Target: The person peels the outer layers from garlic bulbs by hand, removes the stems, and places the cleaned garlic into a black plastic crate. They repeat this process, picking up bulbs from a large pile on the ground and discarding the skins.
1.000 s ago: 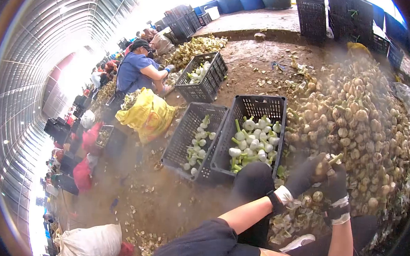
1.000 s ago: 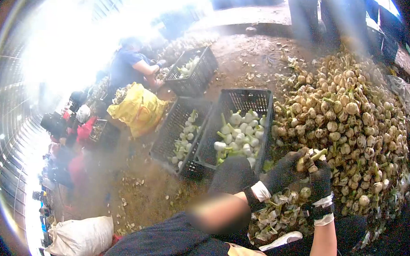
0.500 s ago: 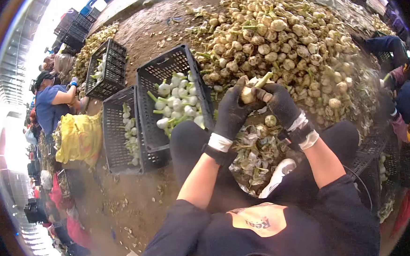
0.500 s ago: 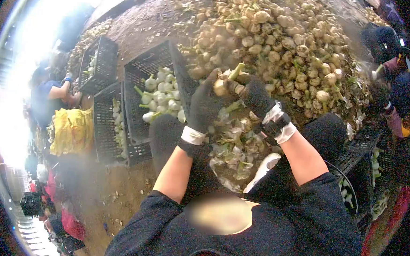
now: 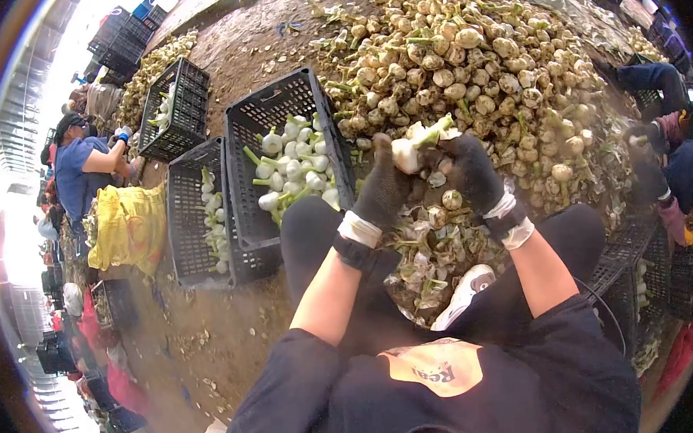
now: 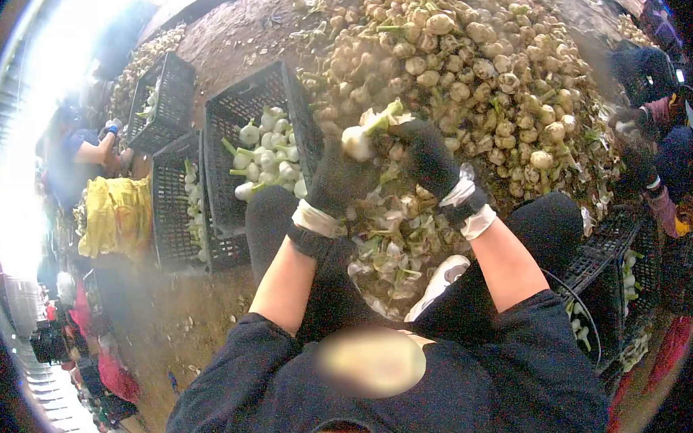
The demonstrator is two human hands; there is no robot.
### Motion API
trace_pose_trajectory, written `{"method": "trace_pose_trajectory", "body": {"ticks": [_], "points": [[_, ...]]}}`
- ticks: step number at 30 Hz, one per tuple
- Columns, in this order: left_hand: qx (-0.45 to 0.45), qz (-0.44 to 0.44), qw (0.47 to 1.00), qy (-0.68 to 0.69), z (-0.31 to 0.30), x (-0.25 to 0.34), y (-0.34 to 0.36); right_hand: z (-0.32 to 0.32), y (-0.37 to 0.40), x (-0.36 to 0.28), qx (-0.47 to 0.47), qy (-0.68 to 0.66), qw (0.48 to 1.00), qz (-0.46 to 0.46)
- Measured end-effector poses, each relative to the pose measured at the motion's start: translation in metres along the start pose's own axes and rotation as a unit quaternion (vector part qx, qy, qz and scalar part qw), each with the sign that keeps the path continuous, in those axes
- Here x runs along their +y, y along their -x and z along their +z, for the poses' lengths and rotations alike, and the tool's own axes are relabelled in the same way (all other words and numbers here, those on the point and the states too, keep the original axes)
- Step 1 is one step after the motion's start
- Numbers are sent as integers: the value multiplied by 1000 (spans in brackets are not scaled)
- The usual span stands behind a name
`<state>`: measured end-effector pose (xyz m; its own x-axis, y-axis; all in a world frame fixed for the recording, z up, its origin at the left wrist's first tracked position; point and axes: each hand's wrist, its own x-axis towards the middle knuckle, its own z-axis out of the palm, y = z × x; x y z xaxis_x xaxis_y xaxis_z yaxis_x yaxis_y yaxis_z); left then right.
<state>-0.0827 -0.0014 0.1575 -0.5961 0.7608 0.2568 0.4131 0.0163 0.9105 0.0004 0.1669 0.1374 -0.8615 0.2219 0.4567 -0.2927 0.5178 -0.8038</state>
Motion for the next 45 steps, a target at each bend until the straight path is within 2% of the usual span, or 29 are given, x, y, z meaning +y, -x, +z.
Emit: {"method": "trace_pose_trajectory", "body": {"ticks": [2,3,4,6,9,10,12,13,14,16,17,18,20,22,26,27,28,30,31,34,35,36,38,40,41,42,43,44,45], "points": [[10,-187,951,244,3,-7,0,7,11,9,17,45,998,49],[10,-189,951,246,5,-11,0,11,19,12,42,138,989,16],[48,-122,977,171,6,-8,-3,13,20,8,66,230,971,-19],[122,12,992,11,6,0,-7,6,15,6,17,255,967,18],[44,1,993,106,4,-20,-10,-1,-7,-10,111,163,980,-30],[-4,18,986,169,6,-29,-11,-3,-5,27,113,214,970,-13],[-36,-22,977,208,4,-13,-5,-18,-7,14,100,213,968,82],[-19,-50,975,217,4,-8,-2,-23,-8,12,51,278,952,117],[-1,-78,971,226,3,-3,-1,-24,-6,9,50,278,952,117],[6,-99,959,265,-3,-4,-3,-29,-3,-9,-108,280,952,58],[11,-72,965,254,-7,-13,-6,-27,-2,-17,-105,262,948,146],[16,-47,968,244,-9,-22,-6,-20,-3,-18,-16,209,976,63],[16,-61,974,217,-16,-1,-5,-19,2,-2,-29,200,979,37],[46,-60,997,-1,-15,5,-6,-15,4,-9,-21,204,979,-4],[45,-59,997,-11,-8,0,-3,-8,-1,-41,6,248,967,-65],[36,-60,995,73,-7,-3,-4,0,0,-26,53,280,953,-101],[35,-59,995,71,-8,-4,-5,4,1,-24,56,279,953,-101],[33,-88,977,191,-10,-5,-5,9,4,-21,-2,403,914,35],[49,-111,964,235,-6,-3,-5,13,-2,-20,80,343,936,-16],[123,-76,977,157,8,-14,-7,13,-5,-25,83,243,964,73],[123,-37,991,29,8,-14,-8,16,-3,-21,82,244,964,73],[123,-37,991,29,8,-13,-9,21,1,-13,104,249,961,53],[105,-138,981,88,7,-11,-10,29,10,5,125,252,959,32],[114,-193,972,77,3,-8,-11,30,15,21,-82,289,941,155],[124,-198,940,251,2,-8,-12,29,7,-17,-69,194,963,173],[129,-196,879,416,2,-8,-12,41,23,-10,-68,192,964,173],[173,76,982,28,9,-51,-9,58,43,9,-167,246,952,78],[161,-142,922,321,10,-72,-13,64,54,22,-263,294,919,-20],[156,-97,940,289,5,-53,-13,59,57,26,-264,293,919,-21]]}}
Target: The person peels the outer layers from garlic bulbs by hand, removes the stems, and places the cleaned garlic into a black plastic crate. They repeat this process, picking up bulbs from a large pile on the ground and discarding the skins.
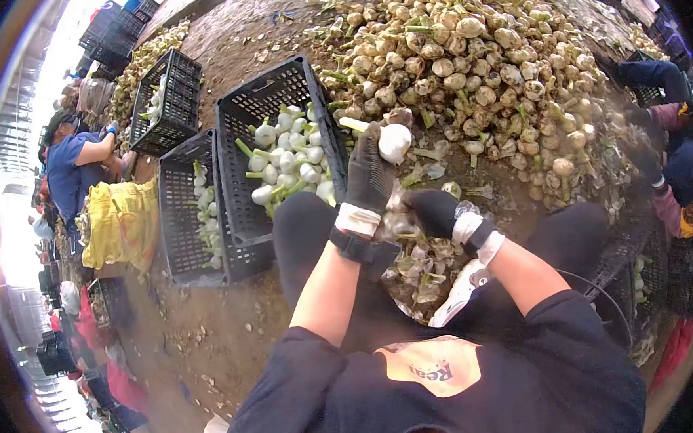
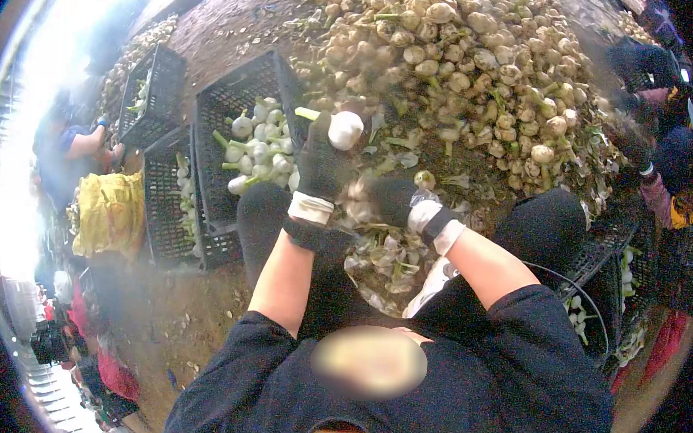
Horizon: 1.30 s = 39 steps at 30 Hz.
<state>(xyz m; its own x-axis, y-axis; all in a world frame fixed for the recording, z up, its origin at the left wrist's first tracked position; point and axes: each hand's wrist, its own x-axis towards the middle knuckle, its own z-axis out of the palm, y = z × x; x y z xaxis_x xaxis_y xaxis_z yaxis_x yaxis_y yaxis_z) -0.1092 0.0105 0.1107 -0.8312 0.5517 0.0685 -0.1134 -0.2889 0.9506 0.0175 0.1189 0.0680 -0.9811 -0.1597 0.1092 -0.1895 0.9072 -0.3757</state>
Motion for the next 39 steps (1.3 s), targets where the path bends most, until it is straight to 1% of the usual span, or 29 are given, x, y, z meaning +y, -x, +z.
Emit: {"method": "trace_pose_trajectory", "body": {"ticks": [2,3,5,6,7,8,9,11,12,13,15,16,17,19,20,21,23,25,26,27,28,29,30,31,33,35,36,37,39], "points": [[-13,46,998,-30,1,16,4,-12,4,1,-67,-111,990,64],[11,46,998,-39,-2,11,2,-24,-1,1,-39,-86,985,141],[34,43,998,-44,-3,13,1,-57,-18,5,98,-241,943,206],[14,-40,992,117,3,24,1,-69,-23,3,97,-240,943,208],[-7,-122,954,275,9,33,1,-80,-27,0,161,-370,891,208],[10,-121,979,163,13,38,4,-85,-29,-1,221,-491,818,202],[10,-122,979,165,14,35,7,-82,-28,1,220,-490,818,204],[-9,8,995,-101,9,22,9,-69,-31,6,189,-368,893,177],[-13,39,999,-35,4,14,2,-61,-31,7,171,-295,919,198],[15,54,997,-59,-4,11,-3,-42,-29,16,172,-293,919,200],[66,167,956,-231,-30,14,-6,-6,-21,38,200,-107,967,114],[133,130,978,93,-39,21,-12,-9,-19,36,140,-97,971,166],[184,75,892,405,-43,35,-19,-3,-16,48,141,-92,971,170],[214,58,886,406,-52,64,-22,6,-9,79,145,-11,977,159],[180,46,872,452,-51,66,-22,-5,-17,87,39,-35,967,248],[181,40,870,458,-46,62,-23,-21,-27,100,-93,52,960,260],[120,33,915,384,-30,51,-24,11,-27,163,88,15,967,240],[86,32,918,386,-20,53,-23,-1,-53,186,-42,189,947,254],[83,-16,933,351,-17,59,-22,57,-38,261,52,242,961,121],[81,-62,944,315,-16,60,-21,6,-64,225,-107,176,945,255],[70,-60,942,322,-20,50,-22,34,-59,250,-28,194,947,255],[79,-76,933,342,-19,53,-21,36,-67,240,51,209,943,253],[78,-76,941,320,-19,59,-22,21,-72,239,-76,287,906,301],[76,-81,948,300,-20,63,-21,-7,-77,209,-129,324,906,239],[64,-88,952,286,-26,54,-21,-11,-72,211,-14,310,927,210],[41,-95,956,274,-21,50,-24,-32,-79,214,-202,310,863,344],[38,-106,964,241,-16,48,-24,-40,-70,214,-96,346,885,296],[34,-115,971,208,-12,47,-25,-82,-73,165,-84,318,901,282],[10,-121,975,187,-5,37,-22,-107,-57,152,73,298,940,148]]}}
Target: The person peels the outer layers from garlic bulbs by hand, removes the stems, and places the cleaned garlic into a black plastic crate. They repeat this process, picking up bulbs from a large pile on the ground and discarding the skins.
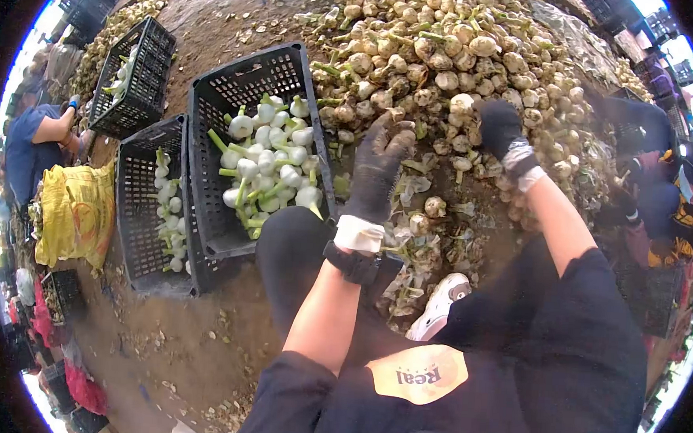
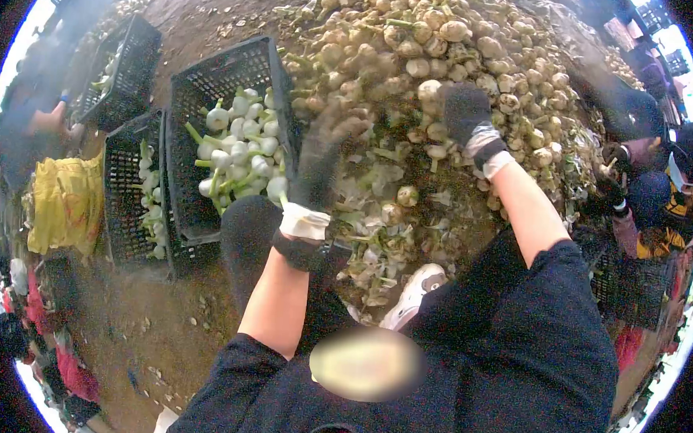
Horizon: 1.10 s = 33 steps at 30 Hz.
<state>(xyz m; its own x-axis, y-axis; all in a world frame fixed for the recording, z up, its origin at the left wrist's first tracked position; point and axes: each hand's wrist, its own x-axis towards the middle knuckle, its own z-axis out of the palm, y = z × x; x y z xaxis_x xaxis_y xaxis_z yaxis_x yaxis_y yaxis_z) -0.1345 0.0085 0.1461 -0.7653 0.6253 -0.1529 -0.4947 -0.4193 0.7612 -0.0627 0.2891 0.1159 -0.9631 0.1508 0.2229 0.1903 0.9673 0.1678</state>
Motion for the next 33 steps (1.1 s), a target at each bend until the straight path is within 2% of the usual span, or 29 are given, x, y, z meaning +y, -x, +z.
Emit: {"method": "trace_pose_trajectory", "body": {"ticks": [1,2,3,4,5,6,7,8,9,10,12,13,14,15,16,19,20,22,24,26,27,28,29,30,32,33], "points": [[-1,18,998,-55,7,-7,4,-2,8,9,39,-43,998,-16],[-2,37,993,-111,10,-14,7,-23,16,7,131,-112,982,-77],[-11,81,955,-286,8,-21,5,-37,18,3,93,-198,974,-52],[-14,82,955,-286,7,-26,5,-52,18,-4,56,-283,957,-28],[-49,112,954,-275,7,-30,5,-98,17,-24,-34,-372,928,7],[-84,143,950,-263,9,-32,5,-104,24,-29,-29,-370,928,9],[-99,157,963,-197,15,-28,7,-109,29,-31,-41,-501,864,40],[-103,159,962,-198,19,-24,11,-114,34,-34,-53,-620,780,69],[-62,184,951,-239,22,-19,15,-117,40,-40,-48,-619,781,70],[-19,209,938,-277,26,-13,19,-118,45,-49,-22,-697,715,49],[-15,216,940,-265,31,-13,20,-109,53,-60,30,-828,559,6],[-32,225,940,-253,32,-14,23,-75,60,-65,58,-751,652,93],[-51,233,940,-243,32,-18,24,-96,57,-80,63,-751,651,97],[-46,322,876,-355,33,-25,23,-115,54,-98,26,-699,701,136],[-52,320,876,-357,35,-26,26,-130,54,-110,-13,-643,746,175],[-49,317,850,-417,36,-26,31,-120,53,-102,-13,-606,769,204],[-53,316,850,-419,34,-26,32,-121,56,-100,-12,-608,767,207],[-97,295,867,-390,31,-26,31,-125,60,-93,-45,-706,682,184],[-115,280,876,-375,26,-31,26,-114,62,-90,-46,-717,670,187],[-132,265,885,-359,32,-26,27,-108,61,-91,16,-779,604,165],[-122,172,943,-259,34,-24,31,-106,63,-89,15,-780,604,165],[-108,75,979,-154,37,-21,33,-110,65,-88,-16,-802,567,186],[-116,75,981,-138,35,-25,31,-113,65,-88,-47,-823,527,206],[-115,74,981,-140,34,-26,30,-116,65,-88,-48,-824,526,206],[-121,14,991,-61,31,-27,27,-121,64,-88,-52,-786,589,182],[-121,12,991,-61,29,-31,22,-119,62,-87,-52,-786,588,183]]}}
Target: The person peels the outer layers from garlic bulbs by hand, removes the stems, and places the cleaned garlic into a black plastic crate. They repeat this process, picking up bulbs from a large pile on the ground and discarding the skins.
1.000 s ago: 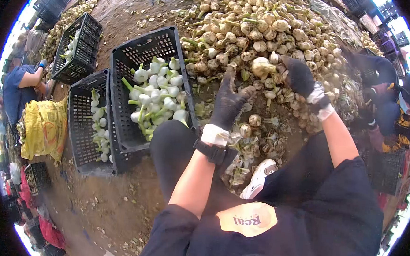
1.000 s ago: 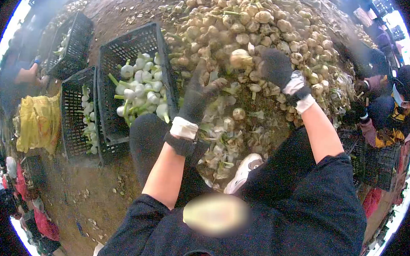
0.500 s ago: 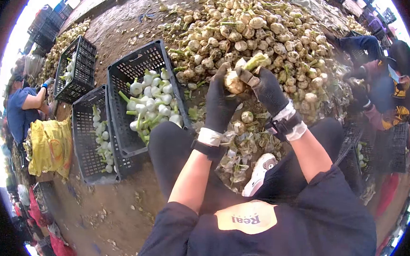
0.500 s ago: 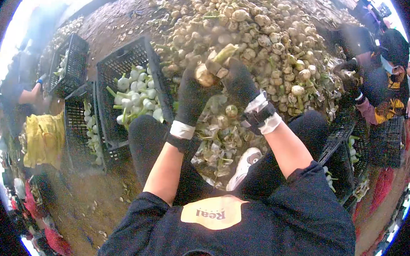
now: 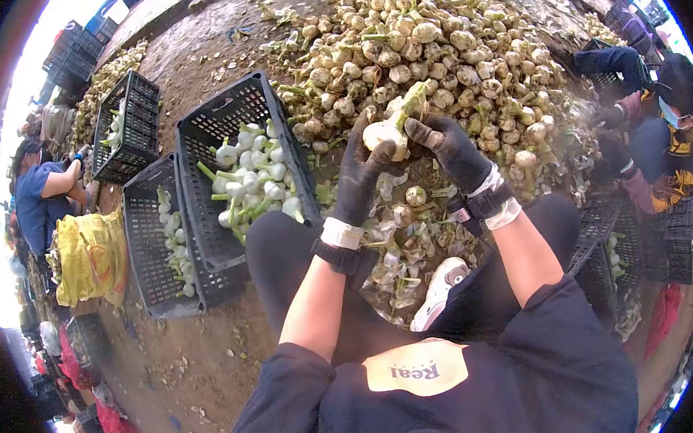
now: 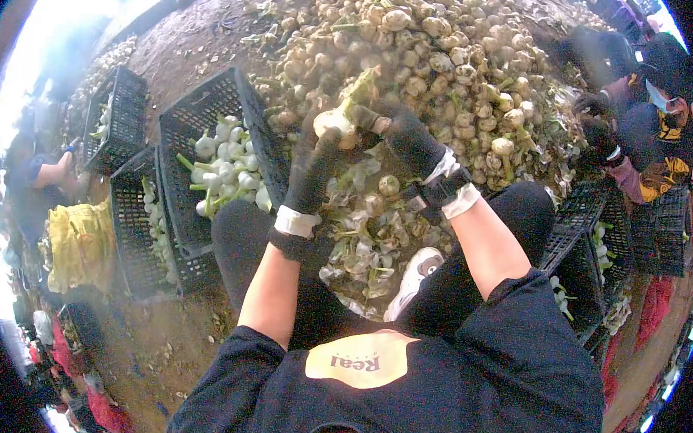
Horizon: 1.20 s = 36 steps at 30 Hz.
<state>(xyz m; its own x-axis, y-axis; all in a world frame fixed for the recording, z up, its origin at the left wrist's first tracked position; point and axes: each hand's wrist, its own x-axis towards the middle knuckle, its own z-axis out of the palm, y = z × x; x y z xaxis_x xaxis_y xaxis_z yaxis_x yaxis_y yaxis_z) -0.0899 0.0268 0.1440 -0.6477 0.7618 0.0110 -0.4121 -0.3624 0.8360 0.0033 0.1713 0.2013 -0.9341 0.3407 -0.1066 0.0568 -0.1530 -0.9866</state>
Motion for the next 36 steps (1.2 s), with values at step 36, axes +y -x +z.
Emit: {"method": "trace_pose_trajectory", "body": {"ticks": [36], "points": [[49,-154,980,112,-21,-14,-3,-11,-25,67,257,494,785,-271]]}}
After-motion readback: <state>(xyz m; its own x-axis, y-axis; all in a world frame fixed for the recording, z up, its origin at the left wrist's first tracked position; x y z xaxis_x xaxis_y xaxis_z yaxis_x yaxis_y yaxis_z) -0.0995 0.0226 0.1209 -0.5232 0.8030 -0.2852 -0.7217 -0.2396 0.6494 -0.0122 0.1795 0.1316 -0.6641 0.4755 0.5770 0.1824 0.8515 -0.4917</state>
